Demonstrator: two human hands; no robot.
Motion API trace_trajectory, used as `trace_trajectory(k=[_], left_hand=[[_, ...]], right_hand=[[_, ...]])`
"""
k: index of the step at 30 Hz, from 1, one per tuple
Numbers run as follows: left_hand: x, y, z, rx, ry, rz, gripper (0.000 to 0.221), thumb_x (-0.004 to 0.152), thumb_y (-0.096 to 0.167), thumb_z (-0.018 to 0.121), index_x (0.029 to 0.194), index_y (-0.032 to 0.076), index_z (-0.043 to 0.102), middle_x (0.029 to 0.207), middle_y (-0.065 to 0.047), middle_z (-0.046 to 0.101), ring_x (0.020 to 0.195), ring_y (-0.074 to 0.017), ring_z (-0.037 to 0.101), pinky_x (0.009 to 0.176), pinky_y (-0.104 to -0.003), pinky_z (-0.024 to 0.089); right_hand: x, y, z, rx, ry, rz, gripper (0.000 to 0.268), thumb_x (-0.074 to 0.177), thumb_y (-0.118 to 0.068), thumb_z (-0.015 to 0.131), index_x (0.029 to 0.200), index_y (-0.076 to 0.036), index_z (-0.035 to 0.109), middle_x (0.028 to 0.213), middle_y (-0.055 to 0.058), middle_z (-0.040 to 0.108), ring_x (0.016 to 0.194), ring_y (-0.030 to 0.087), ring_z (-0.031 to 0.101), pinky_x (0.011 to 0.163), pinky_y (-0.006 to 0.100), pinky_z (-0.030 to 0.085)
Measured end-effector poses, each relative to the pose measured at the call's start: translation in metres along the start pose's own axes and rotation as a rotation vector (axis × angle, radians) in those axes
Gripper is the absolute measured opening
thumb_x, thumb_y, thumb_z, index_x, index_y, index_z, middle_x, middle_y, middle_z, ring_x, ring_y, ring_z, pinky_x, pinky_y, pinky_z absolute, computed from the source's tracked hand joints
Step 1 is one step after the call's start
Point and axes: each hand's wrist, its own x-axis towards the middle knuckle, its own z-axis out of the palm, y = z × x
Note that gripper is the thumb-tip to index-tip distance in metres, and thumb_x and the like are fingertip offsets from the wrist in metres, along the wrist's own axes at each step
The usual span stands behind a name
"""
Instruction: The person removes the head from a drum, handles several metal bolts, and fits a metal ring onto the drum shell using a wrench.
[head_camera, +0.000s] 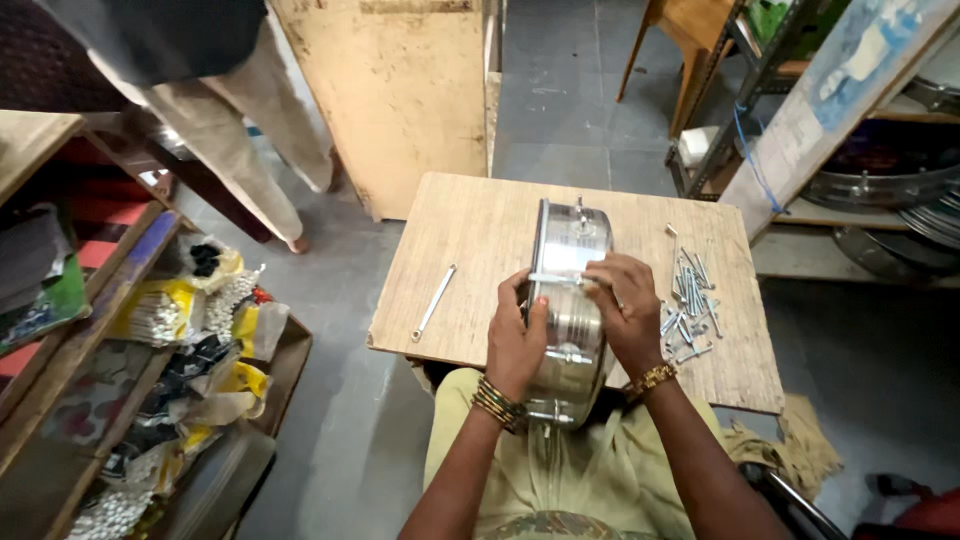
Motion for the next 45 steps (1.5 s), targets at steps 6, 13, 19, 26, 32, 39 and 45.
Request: trace_trajectory(k=[6, 13, 19, 26, 32, 39, 45], left_hand=[[0.057, -0.023, 0.009, 0.132, 0.118, 0.299, 0.068, 0.100, 0.031, 0.067, 0.147, -0.007, 0.036, 0.130, -0.035, 0.060, 0.114, -0.0482, 0.062, 0.093, -0.050, 0.052], [0.065, -0.029, 0.018, 0.197, -0.016, 0.046, 0.065, 0.100, 0.033, 0.055, 0.153, 0.001, 0.034, 0.106, -0.035, 0.068, 0.099, -0.0508, 0.067, 0.089, -0.054, 0.052], [0.062, -0.026, -0.007, 0.108, -0.028, 0.033, 0.057, 0.100, 0.031, 0.054, 0.151, 0.010, 0.040, 0.105, -0.029, 0.070, 0.096, -0.0454, 0.069, 0.086, -0.052, 0.053], [0.039, -0.010, -0.055, -0.052, -0.045, -0.114, 0.054, 0.099, 0.027, 0.054, 0.150, 0.012, 0.046, 0.089, -0.020, 0.068, 0.075, -0.0245, 0.065, 0.074, -0.038, 0.054], [0.024, -0.031, -0.070, -0.048, 0.049, 0.098, 0.050, 0.104, 0.023, 0.056, 0.151, 0.009, 0.045, 0.101, -0.013, 0.069, 0.090, -0.0176, 0.067, 0.083, -0.034, 0.053], [0.008, -0.026, -0.077, -0.129, 0.028, -0.076, 0.054, 0.101, 0.022, 0.055, 0.153, 0.009, 0.045, 0.098, -0.017, 0.068, 0.083, -0.0167, 0.059, 0.076, -0.033, 0.051], [-0.008, -0.019, -0.077, -0.197, 0.015, 0.048, 0.053, 0.105, 0.019, 0.054, 0.155, 0.006, 0.041, 0.114, -0.014, 0.070, 0.099, -0.0157, 0.062, 0.090, -0.033, 0.052]], right_hand=[[-0.025, -0.015, 0.012, -0.003, -0.029, -0.092, 0.018, 0.088, -0.007, 0.076, 0.106, -0.009, 0.075, 0.117, 0.005, 0.070, 0.123, 0.028, 0.058, 0.106, 0.040, 0.048], [-0.038, 0.002, -0.005, 0.121, -0.027, 0.012, 0.022, 0.097, -0.010, 0.065, 0.118, -0.008, 0.070, 0.132, 0.007, 0.067, 0.128, 0.024, 0.060, 0.105, 0.037, 0.051], [-0.090, 0.118, 0.013, 0.446, 0.067, 0.744, 0.027, 0.110, -0.026, 0.052, 0.123, -0.006, 0.063, 0.125, 0.009, 0.065, 0.113, 0.021, 0.062, 0.095, 0.036, 0.054], [-0.186, 0.208, 0.078, 0.822, -0.207, 1.553, 0.025, 0.102, -0.025, 0.048, 0.108, -0.005, 0.061, 0.102, 0.017, 0.066, 0.087, 0.033, 0.065, 0.074, 0.048, 0.056], [-0.190, 0.198, 0.101, 0.987, -0.199, 1.674, 0.034, 0.103, -0.039, 0.048, 0.113, -0.010, 0.063, 0.108, 0.010, 0.069, 0.096, 0.028, 0.065, 0.082, 0.047, 0.055], [-0.189, 0.191, 0.105, 1.008, -0.037, 1.498, 0.038, 0.108, -0.040, 0.048, 0.126, -0.009, 0.062, 0.117, 0.009, 0.068, 0.106, 0.025, 0.064, 0.088, 0.043, 0.054], [-0.176, 0.201, 0.097, 1.174, -0.060, 1.333, 0.034, 0.110, -0.038, 0.048, 0.118, -0.009, 0.065, 0.110, 0.009, 0.070, 0.094, 0.023, 0.068, 0.078, 0.038, 0.057]])
